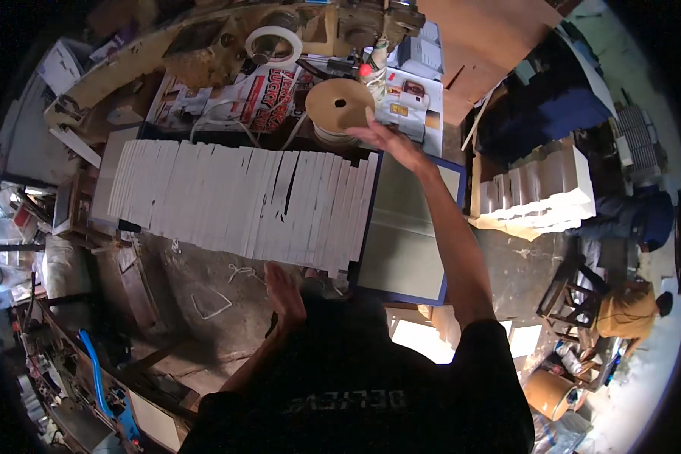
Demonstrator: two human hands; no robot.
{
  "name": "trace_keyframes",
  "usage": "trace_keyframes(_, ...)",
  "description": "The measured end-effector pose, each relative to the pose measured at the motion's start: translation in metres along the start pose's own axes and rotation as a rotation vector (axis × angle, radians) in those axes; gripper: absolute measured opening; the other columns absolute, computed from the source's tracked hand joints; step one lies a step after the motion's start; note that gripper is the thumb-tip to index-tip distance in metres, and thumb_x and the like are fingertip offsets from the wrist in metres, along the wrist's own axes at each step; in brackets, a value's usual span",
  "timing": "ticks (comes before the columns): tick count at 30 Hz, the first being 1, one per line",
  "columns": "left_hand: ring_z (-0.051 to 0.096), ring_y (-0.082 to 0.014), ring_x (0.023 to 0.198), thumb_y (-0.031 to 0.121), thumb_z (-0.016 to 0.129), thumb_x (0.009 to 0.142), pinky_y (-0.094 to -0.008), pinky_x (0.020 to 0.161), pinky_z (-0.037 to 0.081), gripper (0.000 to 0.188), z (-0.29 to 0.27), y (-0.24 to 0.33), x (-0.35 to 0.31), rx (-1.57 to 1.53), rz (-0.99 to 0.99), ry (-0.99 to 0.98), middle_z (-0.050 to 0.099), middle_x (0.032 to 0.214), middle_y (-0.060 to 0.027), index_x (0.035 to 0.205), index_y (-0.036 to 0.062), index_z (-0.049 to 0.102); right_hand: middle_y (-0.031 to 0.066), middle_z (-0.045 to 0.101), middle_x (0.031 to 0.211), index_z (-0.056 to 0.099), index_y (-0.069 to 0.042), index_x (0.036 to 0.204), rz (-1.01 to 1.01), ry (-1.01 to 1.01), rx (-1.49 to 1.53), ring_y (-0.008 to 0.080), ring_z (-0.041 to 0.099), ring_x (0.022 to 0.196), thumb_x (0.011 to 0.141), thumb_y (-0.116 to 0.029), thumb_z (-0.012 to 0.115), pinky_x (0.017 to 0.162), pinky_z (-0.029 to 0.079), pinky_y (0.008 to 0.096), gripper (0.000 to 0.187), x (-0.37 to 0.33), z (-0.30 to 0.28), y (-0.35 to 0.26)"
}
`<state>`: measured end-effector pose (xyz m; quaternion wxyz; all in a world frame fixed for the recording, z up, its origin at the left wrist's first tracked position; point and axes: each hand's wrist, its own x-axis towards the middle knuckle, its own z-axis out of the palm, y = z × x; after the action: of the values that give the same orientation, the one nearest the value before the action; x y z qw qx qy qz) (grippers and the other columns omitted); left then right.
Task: The person gathers stacks of paper sheets, arranges them in a row on the workbench, and presses along the edges of the stacked sheets using a wooden tool.
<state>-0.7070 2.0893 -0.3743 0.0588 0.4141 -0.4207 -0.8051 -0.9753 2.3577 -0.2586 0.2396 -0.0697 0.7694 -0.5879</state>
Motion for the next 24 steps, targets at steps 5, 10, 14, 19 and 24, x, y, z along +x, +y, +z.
trace_keyframes(5, 0.058, -0.0268, 0.109, 0.056, 0.041, 0.1, -0.0452, 0.106, 0.038, 0.061, 0.045, 0.001, -0.014, -0.067, 0.114, 0.107, 0.058, 0.121, -0.0082, 0.139, 0.0095, 0.044, 0.0134, 0.052, 0.143, 0.052, -0.006, 0.14, 0.111, -0.208, 0.012, 0.0251, 0.042, 0.138, 0.095, -0.073, 0.02, 0.12, 0.022, 0.0369, 0.086, -0.003, 0.013, -0.023)
trace_keyframes(10, 0.029, -0.0262, 0.144, 0.063, 0.034, 0.099, -0.039, 0.118, 0.019, 0.079, 0.085, -0.016, -0.027, -0.171, 0.012, 0.068, 0.026, 0.159, -0.01, 0.155, 0.0092, 0.021, 0.0121, 0.044, 0.149, 0.043, -0.004, 0.146, -0.069, -0.304, -0.006, 0.0228, 0.034, 0.142, 0.1, -0.066, 0.017, 0.121, 0.014, 0.0363, 0.082, 0.002, 0.02, -0.007)
trace_keyframes(14, 0.032, -0.0242, 0.141, 0.057, 0.033, 0.102, -0.0361, 0.117, 0.021, 0.074, 0.076, -0.067, -0.005, -0.508, 0.07, 0.057, 0.028, 0.158, -0.0103, 0.156, 0.0082, 0.019, 0.0072, 0.031, 0.157, 0.032, -0.005, 0.152, -0.06, -0.34, -0.009, 0.0199, 0.018, 0.148, 0.103, -0.058, 0.019, 0.121, 0.008, 0.0365, 0.073, -0.008, 0.042, 0.002)
trace_keyframes(19, 0.025, -0.0235, 0.144, 0.056, 0.032, 0.102, -0.0354, 0.118, 0.018, 0.076, 0.095, -0.061, -0.018, 0.016, 0.16, 0.259, 0.021, 0.16, -0.011, 0.157, 0.0083, 0.011, 0.0101, 0.028, 0.158, 0.028, -0.001, 0.152, -0.121, -0.378, 0.064, 0.0206, 0.021, 0.147, 0.103, -0.058, 0.018, 0.121, 0.009, 0.0366, 0.076, -0.018, 0.022, 0.02)
trace_keyframes(24, 0.005, -0.0218, 0.15, 0.055, 0.035, 0.102, -0.0368, 0.121, 0.007, 0.076, 0.066, -0.032, -0.02, -0.194, 0.33, 0.058, 0.002, 0.164, -0.0107, 0.157, 0.0086, 0.01, 0.0175, 0.042, 0.149, 0.036, 0.003, 0.147, -0.309, -0.248, 0.099, 0.0256, 0.037, 0.14, 0.105, -0.054, 0.02, 0.117, 0.021, 0.0382, 0.073, -0.015, 0.022, 0.011)
